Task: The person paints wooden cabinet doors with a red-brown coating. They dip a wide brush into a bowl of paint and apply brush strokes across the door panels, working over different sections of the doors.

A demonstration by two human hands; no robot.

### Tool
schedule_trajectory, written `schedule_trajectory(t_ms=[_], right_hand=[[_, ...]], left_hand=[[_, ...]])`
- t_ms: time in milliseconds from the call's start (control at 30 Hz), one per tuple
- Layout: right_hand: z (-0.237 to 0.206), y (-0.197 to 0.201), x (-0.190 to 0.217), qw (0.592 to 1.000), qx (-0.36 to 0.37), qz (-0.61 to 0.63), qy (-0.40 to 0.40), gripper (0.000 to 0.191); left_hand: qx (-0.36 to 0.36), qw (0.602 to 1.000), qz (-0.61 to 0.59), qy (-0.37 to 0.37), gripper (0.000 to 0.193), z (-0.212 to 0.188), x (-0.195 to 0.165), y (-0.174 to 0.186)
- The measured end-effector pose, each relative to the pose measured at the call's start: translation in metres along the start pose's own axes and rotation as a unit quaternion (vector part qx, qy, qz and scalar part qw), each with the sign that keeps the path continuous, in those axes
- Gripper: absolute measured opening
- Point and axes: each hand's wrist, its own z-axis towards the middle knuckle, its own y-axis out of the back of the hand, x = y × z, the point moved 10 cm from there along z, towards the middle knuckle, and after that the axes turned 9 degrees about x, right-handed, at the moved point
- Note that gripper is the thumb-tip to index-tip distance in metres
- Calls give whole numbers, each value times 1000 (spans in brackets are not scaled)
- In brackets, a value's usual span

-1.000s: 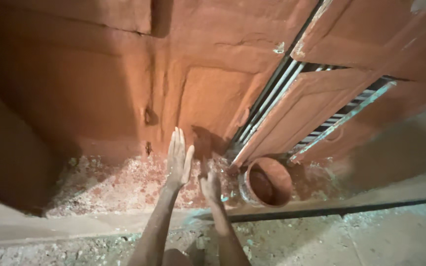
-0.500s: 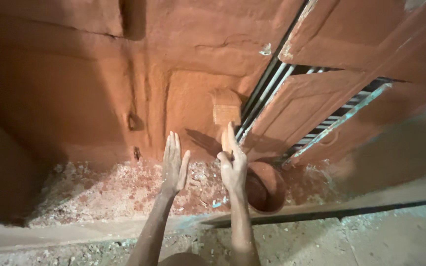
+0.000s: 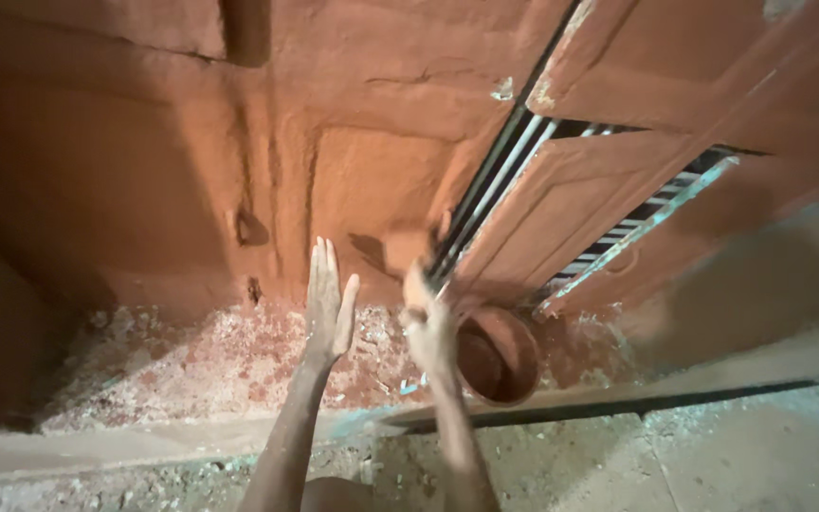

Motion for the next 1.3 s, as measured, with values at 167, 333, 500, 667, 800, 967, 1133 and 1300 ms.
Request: schedule_trajectory(t_ms=[167,333,500,667,800,967,1133,1300], right_hand=[[37,35,106,982,-28,105,153,84],[-1,-13,50,996,-46,73,22,85],[-36,-31,51,987,-106,-21,116,84],[13,-19,95,938,-183,293,17,84],[41,-102,163,945,-30,322,-50,88],[16,-160,183,913,104,362,-157,82],[43,-41,174,864,-59,499,5,67],[30,5,161,922,-228,313,12,64]], left_hand=[[-3,1000,-23,13,65,-5,-2,14],[-2,999,-17,29,64,-8,-4,53],[-60,998,5,-18,64,11,-22,141],[-70,996,12,-54,61,34,-49,199],[-73,995,0,-69,61,34,-68,219],[-77,994,-24,-71,63,32,-71,227],[-70,995,-57,-35,63,21,-56,215],[-75,995,-42,-49,62,24,-58,210]])
